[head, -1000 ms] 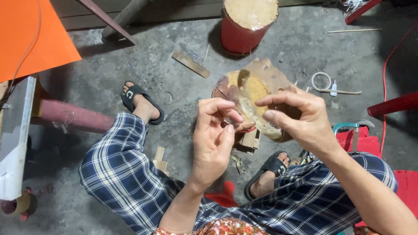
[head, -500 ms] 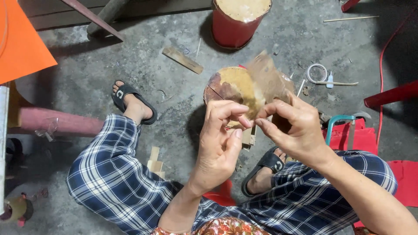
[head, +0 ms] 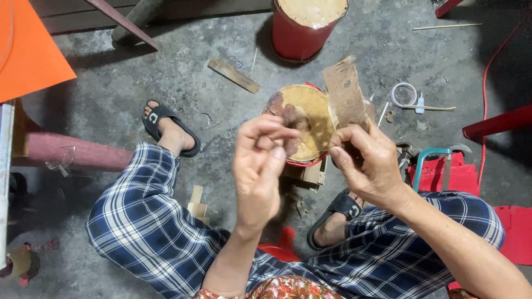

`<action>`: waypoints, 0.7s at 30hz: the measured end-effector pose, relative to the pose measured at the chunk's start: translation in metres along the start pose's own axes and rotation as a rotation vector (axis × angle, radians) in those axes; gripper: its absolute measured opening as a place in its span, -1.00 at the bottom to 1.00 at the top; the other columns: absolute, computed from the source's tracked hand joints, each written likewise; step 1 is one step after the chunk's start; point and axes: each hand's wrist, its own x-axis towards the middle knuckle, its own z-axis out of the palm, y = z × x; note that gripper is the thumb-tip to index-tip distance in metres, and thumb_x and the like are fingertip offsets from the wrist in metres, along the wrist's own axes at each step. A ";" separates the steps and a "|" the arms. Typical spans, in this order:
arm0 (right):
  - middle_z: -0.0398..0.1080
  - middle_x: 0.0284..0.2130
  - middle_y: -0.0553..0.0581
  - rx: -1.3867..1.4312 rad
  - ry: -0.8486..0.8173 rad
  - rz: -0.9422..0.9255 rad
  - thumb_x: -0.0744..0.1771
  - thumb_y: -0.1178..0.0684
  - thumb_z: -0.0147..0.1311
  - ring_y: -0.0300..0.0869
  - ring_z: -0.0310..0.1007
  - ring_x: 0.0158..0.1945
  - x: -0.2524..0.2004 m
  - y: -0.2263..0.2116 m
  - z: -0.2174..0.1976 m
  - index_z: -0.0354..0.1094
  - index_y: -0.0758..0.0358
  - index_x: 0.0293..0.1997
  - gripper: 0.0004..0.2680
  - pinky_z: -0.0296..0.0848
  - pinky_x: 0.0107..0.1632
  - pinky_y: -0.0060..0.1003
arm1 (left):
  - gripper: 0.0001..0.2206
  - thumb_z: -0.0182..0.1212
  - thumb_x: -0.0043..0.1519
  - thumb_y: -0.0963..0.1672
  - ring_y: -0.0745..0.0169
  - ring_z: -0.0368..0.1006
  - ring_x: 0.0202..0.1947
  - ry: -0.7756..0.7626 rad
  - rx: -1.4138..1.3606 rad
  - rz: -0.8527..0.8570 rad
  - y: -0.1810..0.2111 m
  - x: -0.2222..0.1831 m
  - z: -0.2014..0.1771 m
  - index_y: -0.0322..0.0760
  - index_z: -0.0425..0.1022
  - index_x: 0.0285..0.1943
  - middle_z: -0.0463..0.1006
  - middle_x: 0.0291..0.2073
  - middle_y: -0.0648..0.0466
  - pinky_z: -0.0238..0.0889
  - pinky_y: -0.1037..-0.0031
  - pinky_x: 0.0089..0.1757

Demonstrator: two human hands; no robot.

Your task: The person is securing a drum cover by applying tape to the rim and then fitting a wooden hoop over it.

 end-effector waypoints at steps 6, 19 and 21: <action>0.25 -0.50 0.09 0.379 0.081 0.090 0.37 0.11 0.15 -0.19 0.30 -0.46 0.004 0.004 -0.002 0.46 0.20 -0.29 -0.93 0.36 -0.31 -0.32 | -0.82 0.28 0.20 -0.25 0.37 0.36 -0.20 0.115 0.422 0.038 -0.005 0.003 -0.004 -0.26 0.55 -0.04 0.49 -0.21 0.09 0.27 0.51 -0.11; 0.28 -0.52 0.10 0.374 0.088 0.071 0.35 0.10 0.20 -0.14 0.35 -0.47 0.006 -0.004 -0.002 0.50 0.23 -0.29 -0.93 0.37 -0.31 -0.32 | -0.93 0.39 0.19 -0.18 0.22 0.36 -0.24 0.002 0.704 0.261 -0.018 -0.002 0.008 -0.13 0.61 -0.22 0.40 -0.37 0.17 0.22 0.38 -0.06; 0.30 -0.51 0.10 0.375 0.088 0.073 0.34 0.10 0.21 -0.15 0.36 -0.47 0.006 -0.005 -0.002 0.51 0.23 -0.28 -0.94 0.37 -0.30 -0.32 | -0.94 0.36 0.21 -0.20 0.19 0.37 -0.24 -0.014 0.692 0.248 -0.016 0.000 0.009 -0.16 0.58 -0.23 0.39 -0.37 0.15 0.23 0.36 -0.06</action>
